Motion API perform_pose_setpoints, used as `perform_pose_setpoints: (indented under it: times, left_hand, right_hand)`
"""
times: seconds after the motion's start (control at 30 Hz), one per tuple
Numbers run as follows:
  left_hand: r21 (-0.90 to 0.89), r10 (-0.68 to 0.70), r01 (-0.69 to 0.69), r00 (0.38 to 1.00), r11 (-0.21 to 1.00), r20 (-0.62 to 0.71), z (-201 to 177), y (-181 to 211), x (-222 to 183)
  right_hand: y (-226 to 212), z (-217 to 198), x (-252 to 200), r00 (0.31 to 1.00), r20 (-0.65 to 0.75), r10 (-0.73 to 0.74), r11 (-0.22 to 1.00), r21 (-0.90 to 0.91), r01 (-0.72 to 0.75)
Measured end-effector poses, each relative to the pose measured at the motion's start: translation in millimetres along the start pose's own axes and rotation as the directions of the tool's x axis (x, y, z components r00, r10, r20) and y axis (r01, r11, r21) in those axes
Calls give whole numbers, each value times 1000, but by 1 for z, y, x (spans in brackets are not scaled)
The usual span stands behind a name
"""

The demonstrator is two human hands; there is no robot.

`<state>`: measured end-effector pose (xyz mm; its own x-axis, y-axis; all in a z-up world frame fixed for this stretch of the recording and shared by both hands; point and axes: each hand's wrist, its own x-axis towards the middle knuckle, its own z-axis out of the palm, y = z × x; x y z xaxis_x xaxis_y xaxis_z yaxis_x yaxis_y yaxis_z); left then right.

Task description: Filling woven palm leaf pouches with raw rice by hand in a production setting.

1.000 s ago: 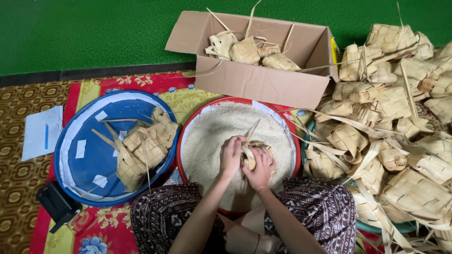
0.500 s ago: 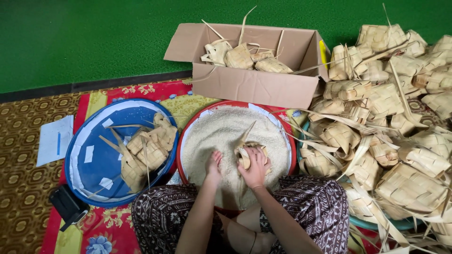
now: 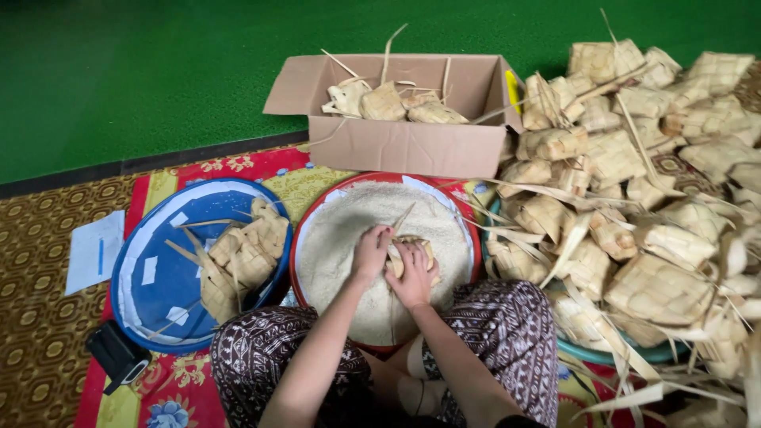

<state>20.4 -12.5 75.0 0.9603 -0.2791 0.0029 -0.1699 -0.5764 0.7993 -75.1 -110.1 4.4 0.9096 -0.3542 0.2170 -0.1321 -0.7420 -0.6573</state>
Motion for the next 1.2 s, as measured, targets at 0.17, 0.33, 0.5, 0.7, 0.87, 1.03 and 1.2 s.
perform_pose_setpoints:
  times: [0.17, 0.33, 0.5, 0.7, 0.87, 1.03, 1.2]
  left_hand:
    - [357, -241, 269, 963, 894, -120, -21, -8, 9]
    - [158, -664, 708, 703, 689, -256, 34, -99, 13]
    - [-156, -613, 593, 760, 790, -214, 61, -131, 10]
    - [-995, -839, 84, 544, 46, 7, 56, -133, 30]
    - [-952, -653, -45, 718, 303, -242, 36, -87, 40]
    - [-638, -201, -106, 899, 763, -389, 11, -8, -7]
    - [-338, -72, -84, 902, 937, -425, -2, -16, -16]
  right_hand:
    - [-23, -21, -6, 999, 16, 29, 999, -36, -29]
    - [-37, -38, -5, 993, 91, 68, 997, -41, -65]
    - [-43, -39, -5, 990, 125, 63, 996, -66, -55]
    - [-63, -60, -8, 987, 137, 84, 995, -60, -77]
    - [-56, -51, -5, 986, 141, 86, 996, -40, -81]
    - [-42, -34, -3, 990, 113, 86, 995, -55, -80]
    - [-38, -31, -3, 992, 95, 81, 996, -30, -79]
